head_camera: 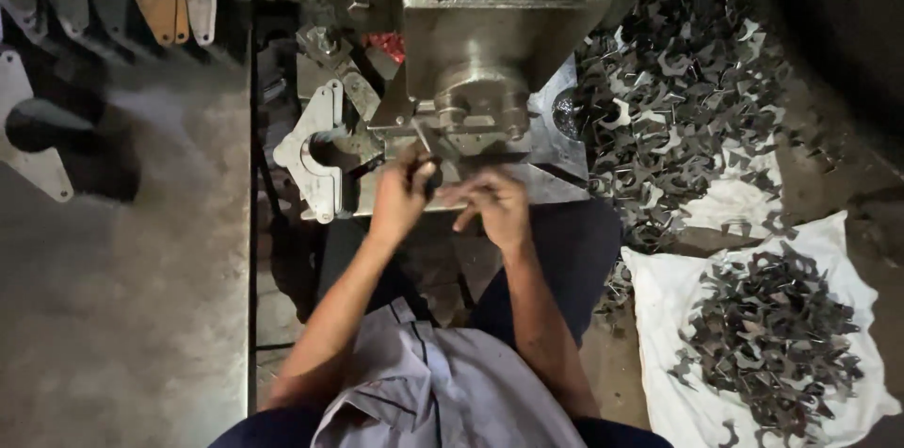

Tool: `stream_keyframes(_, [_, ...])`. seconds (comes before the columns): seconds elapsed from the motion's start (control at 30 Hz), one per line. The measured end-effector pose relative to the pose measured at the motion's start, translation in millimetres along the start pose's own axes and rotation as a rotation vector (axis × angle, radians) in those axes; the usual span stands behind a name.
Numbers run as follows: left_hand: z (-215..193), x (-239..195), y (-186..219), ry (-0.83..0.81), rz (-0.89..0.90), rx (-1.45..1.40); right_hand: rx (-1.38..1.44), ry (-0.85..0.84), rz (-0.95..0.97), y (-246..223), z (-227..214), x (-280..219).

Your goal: The recorder is seen manually manipulating small metal components at a press machine on a metal fabrication floor.

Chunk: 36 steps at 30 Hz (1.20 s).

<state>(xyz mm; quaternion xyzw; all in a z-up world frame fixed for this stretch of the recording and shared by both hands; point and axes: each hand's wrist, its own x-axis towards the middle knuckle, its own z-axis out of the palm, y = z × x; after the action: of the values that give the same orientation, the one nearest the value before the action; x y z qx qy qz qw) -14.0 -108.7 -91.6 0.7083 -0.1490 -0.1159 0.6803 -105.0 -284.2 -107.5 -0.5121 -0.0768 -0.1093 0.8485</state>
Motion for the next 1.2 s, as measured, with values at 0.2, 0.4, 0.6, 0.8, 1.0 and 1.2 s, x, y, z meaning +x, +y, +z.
stream_keyframes(0.2, [-35.7,-35.4,49.6,0.089,0.333,0.575,-1.084,-0.016,-0.098,-24.4,8.9,34.5])
stream_keyframes(0.4, [-101.9,-24.4,64.5,0.385,0.325,0.907,-1.019,-0.054,-0.190,-25.5,8.9,40.6])
stream_keyframes(0.6, [-157.3,-3.9,7.4,0.463,-0.052,1.074,-0.945,-0.050,-0.203,-13.5,4.5,35.8])
stream_keyframes(0.8, [-160.1,-0.9,6.9,0.398,-0.201,1.049,-1.156,0.243,0.036,-44.3,17.6,43.3])
stream_keyframes(1.0, [-128.9,-28.8,62.2,0.476,0.069,0.812,-1.522,0.316,-0.445,-43.6,-12.5,48.9])
stream_keyframes(1.2, [-40.7,-47.0,39.4,0.262,-0.270,-0.143,-1.377,0.309,-0.191,-69.7,-26.3,39.9])
